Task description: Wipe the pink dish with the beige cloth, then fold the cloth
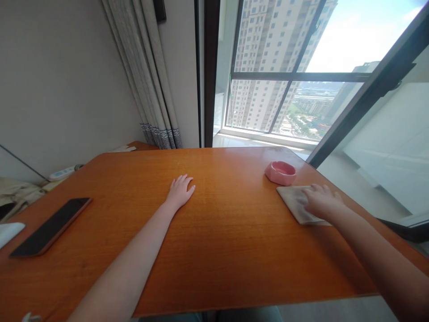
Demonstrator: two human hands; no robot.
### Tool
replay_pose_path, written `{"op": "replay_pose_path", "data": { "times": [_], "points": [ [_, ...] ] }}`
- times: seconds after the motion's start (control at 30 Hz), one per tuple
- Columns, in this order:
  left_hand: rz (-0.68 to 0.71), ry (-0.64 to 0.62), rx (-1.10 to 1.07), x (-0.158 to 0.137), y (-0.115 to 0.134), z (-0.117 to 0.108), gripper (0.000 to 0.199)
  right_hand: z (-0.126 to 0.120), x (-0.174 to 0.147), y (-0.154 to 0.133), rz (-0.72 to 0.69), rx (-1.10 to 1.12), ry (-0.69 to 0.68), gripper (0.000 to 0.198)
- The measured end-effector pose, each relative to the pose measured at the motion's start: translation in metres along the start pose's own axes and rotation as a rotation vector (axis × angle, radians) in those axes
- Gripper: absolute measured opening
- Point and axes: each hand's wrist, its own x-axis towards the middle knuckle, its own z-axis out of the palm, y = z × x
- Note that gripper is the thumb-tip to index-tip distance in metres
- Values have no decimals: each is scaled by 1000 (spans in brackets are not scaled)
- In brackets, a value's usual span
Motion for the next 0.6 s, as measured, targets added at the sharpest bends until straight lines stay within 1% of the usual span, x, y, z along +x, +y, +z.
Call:
{"op": "replay_pose_path", "data": {
  "times": [0.07,0.1,0.13,0.17,0.2,0.23,0.27,0.3,0.33,0.37,0.43,0.5,0.6],
  "points": [
    [20,42,-52,-2,5,-2,42,-18,-2,-38,-196,121,173,40],
    [47,65,-103,-4,10,-3,38,-26,-3,-62,-323,226,205,40],
    [82,74,-172,-6,17,-4,34,-31,-6,-88,-445,361,204,41],
    [129,59,-252,-10,25,-4,31,-35,-9,-115,-536,524,181,43],
    [179,14,-335,-13,34,-4,29,-36,-13,-143,-593,695,124,46],
    [229,-57,-403,-17,44,-4,28,-34,-17,-170,-601,845,44,48],
    [278,-130,-453,-21,52,-3,26,-31,-20,-196,-628,943,-37,48],
    [314,-172,-490,-24,59,-2,24,-27,-23,-217,-643,991,-62,48],
    [334,-186,-521,-26,64,-1,22,-22,-26,-235,-667,1010,-36,43],
    [340,-188,-541,-26,67,0,18,-17,-28,-249,-696,1027,-17,36],
    [324,-177,-545,-26,68,-1,13,-8,-30,-264,-695,1050,37,25],
    [317,-190,-501,-24,65,-2,11,-3,-30,-266,-703,1049,76,21],
    [344,-198,-446,-23,63,-4,13,-2,-30,-259,-750,1024,88,24]
  ]
}}
